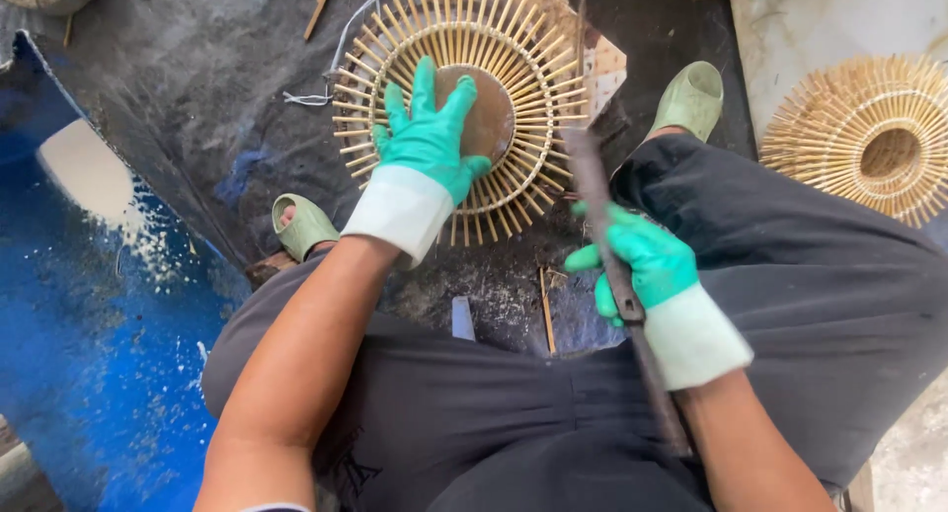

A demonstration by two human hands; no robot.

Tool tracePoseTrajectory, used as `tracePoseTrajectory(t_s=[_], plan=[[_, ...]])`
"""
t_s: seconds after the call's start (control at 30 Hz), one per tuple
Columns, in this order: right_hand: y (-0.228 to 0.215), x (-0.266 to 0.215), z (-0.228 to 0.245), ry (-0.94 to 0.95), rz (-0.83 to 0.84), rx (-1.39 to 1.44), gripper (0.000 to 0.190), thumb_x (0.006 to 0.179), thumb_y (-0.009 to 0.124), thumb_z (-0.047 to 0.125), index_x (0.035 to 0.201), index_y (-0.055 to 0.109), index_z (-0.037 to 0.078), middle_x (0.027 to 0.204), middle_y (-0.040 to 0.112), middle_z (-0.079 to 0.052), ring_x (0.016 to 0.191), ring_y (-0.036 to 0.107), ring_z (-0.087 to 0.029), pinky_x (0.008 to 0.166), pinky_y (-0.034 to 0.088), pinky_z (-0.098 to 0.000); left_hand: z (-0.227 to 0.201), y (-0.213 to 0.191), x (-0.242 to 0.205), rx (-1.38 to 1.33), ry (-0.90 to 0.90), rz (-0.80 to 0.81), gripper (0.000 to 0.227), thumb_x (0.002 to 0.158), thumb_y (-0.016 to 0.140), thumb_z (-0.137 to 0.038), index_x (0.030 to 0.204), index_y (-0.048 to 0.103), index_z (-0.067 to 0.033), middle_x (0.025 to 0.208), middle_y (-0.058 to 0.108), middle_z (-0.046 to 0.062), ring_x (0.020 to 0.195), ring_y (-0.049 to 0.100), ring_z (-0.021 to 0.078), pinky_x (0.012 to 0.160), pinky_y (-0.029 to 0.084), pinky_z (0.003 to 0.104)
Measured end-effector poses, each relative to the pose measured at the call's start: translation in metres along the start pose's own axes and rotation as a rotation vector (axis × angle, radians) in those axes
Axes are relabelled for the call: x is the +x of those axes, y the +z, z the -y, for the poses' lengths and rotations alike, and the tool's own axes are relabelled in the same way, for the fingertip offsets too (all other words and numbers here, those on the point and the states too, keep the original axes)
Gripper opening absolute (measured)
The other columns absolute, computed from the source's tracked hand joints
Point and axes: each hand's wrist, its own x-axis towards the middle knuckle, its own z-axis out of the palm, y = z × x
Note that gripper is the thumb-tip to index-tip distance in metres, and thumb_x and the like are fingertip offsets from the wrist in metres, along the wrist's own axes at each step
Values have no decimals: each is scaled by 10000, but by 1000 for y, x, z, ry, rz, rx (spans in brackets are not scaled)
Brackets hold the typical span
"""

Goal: The person uses a metal file to smooth and trim the edges of a circular bamboo frame. They rotate the frame by hand, filing the ends of the slats before setting the tool down to inspect the piece.

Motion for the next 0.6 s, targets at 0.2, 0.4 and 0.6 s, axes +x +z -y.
tracePoseTrajectory(t_s=[0.2, 0.4, 0.6], plan=[[3, 2, -1, -5, 9, -14, 478, 1004, 445, 237, 1461, 530, 123, 912, 755, -210, 379, 594, -254, 337, 472, -356, 2, -2, 3, 3, 15, 27, 968, 758, 882, -333, 1562, 343, -360, 1698, -14, 116, 1526, 3, 519, 1187, 143, 714], [-1, 7, -3, 16, 51, 31, 516, 977, 448, 211, 1486, 506, 142, 902, 746, -219, 385, 604, -258, 348, 494, -363, 4, -8, 4, 36, 72, 35, 946, 759, 880, -310, 1552, 367, -378, 1704, -7, 84, 1538, 6, 494, 1211, 118, 684], [-2, 11, -6, 4, 24, -28, 526, 975, 424, 209, 1487, 515, 130, 928, 754, -227, 390, 602, -251, 362, 499, -354, 6, -9, 6, 133, 103, 93, 926, 769, 873, -306, 1539, 367, -400, 1706, -28, 63, 1555, 4, 453, 1238, 97, 661]])
